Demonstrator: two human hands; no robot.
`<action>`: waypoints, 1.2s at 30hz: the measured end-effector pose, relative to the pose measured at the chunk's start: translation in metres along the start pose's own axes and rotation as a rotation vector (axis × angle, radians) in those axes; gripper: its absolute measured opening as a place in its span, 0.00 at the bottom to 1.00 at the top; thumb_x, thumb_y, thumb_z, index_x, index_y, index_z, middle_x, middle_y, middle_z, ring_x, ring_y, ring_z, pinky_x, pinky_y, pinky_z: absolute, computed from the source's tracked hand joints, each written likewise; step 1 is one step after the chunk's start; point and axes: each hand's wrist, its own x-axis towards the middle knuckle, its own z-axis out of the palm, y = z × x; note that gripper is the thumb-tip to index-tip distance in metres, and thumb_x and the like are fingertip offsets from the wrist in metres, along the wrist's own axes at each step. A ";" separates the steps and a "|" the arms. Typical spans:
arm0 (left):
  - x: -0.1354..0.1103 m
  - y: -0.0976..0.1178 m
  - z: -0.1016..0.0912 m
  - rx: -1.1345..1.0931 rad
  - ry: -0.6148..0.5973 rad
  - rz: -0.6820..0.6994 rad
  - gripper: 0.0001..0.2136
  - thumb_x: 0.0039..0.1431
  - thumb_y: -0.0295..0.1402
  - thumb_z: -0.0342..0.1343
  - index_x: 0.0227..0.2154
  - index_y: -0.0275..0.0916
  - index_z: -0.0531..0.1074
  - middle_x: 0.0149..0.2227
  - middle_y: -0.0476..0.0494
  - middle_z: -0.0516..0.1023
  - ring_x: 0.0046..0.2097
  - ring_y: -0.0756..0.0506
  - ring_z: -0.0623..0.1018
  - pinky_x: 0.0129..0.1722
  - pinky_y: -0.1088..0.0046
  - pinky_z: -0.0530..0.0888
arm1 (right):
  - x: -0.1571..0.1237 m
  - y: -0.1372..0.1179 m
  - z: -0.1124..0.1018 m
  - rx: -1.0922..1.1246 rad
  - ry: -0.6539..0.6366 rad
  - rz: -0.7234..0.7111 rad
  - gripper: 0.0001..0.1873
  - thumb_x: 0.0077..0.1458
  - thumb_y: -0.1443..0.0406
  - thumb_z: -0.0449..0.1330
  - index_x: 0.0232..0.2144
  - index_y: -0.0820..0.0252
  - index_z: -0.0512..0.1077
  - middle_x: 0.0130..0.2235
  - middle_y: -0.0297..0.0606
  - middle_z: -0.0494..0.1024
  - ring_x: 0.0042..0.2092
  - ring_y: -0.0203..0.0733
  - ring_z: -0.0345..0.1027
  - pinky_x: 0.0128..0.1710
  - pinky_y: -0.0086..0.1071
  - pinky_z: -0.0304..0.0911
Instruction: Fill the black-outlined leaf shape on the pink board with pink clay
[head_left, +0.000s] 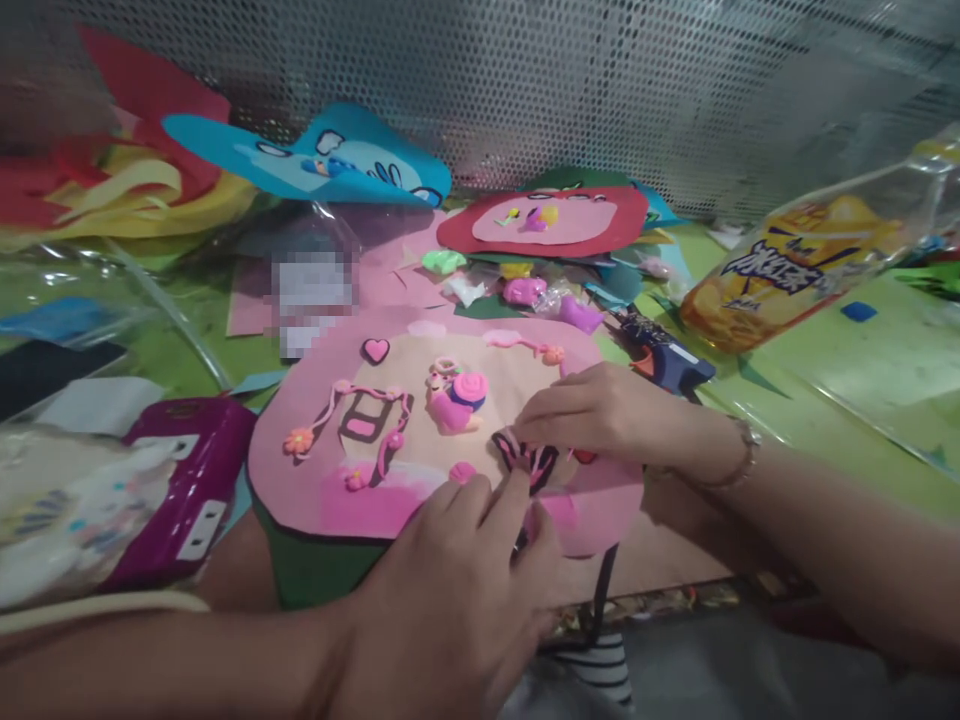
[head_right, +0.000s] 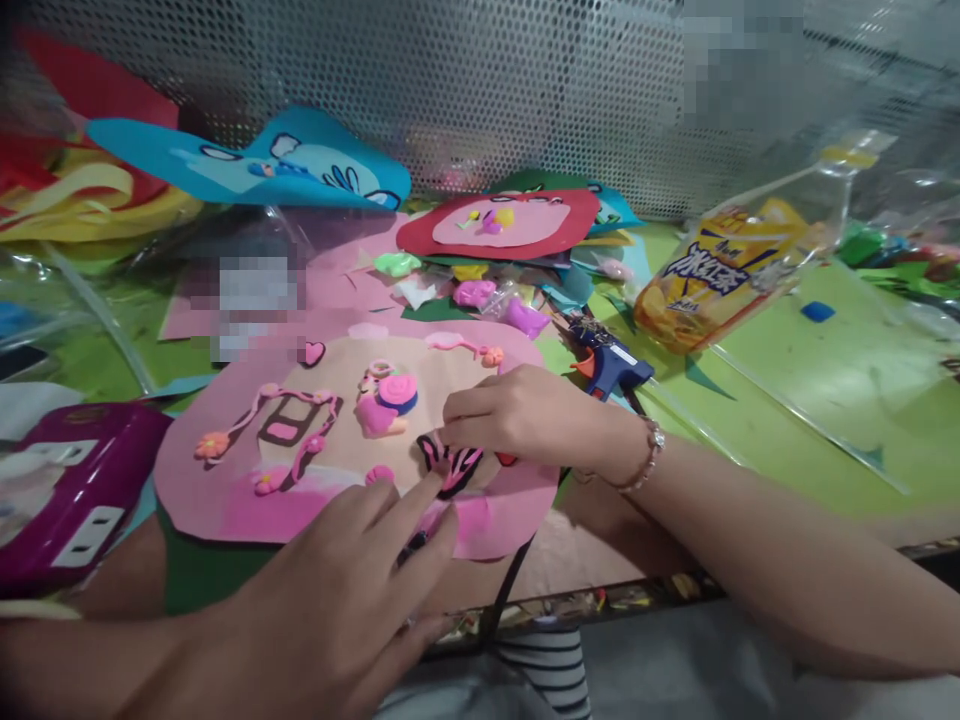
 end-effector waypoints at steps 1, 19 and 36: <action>0.000 0.000 0.000 0.001 -0.003 0.007 0.19 0.61 0.38 0.47 0.53 0.34 0.62 0.55 0.27 0.64 0.48 0.32 0.69 0.41 0.51 0.69 | 0.000 0.001 0.000 0.006 0.009 -0.002 0.14 0.65 0.68 0.45 0.44 0.64 0.70 0.42 0.41 0.76 0.36 0.35 0.69 0.34 0.30 0.62; 0.000 0.002 0.011 0.024 0.000 0.000 0.18 0.64 0.39 0.44 0.52 0.36 0.64 0.59 0.27 0.60 0.50 0.30 0.68 0.42 0.49 0.66 | 0.000 0.002 -0.001 0.016 0.070 -0.015 0.13 0.64 0.68 0.47 0.43 0.64 0.70 0.41 0.41 0.77 0.36 0.36 0.70 0.34 0.30 0.64; 0.001 -0.001 0.006 0.012 0.021 0.024 0.17 0.63 0.38 0.45 0.53 0.38 0.65 0.57 0.30 0.65 0.49 0.32 0.70 0.45 0.49 0.67 | -0.007 0.001 -0.013 0.017 -0.162 0.163 0.23 0.51 0.73 0.50 0.49 0.57 0.69 0.44 0.39 0.71 0.27 0.31 0.59 0.25 0.28 0.54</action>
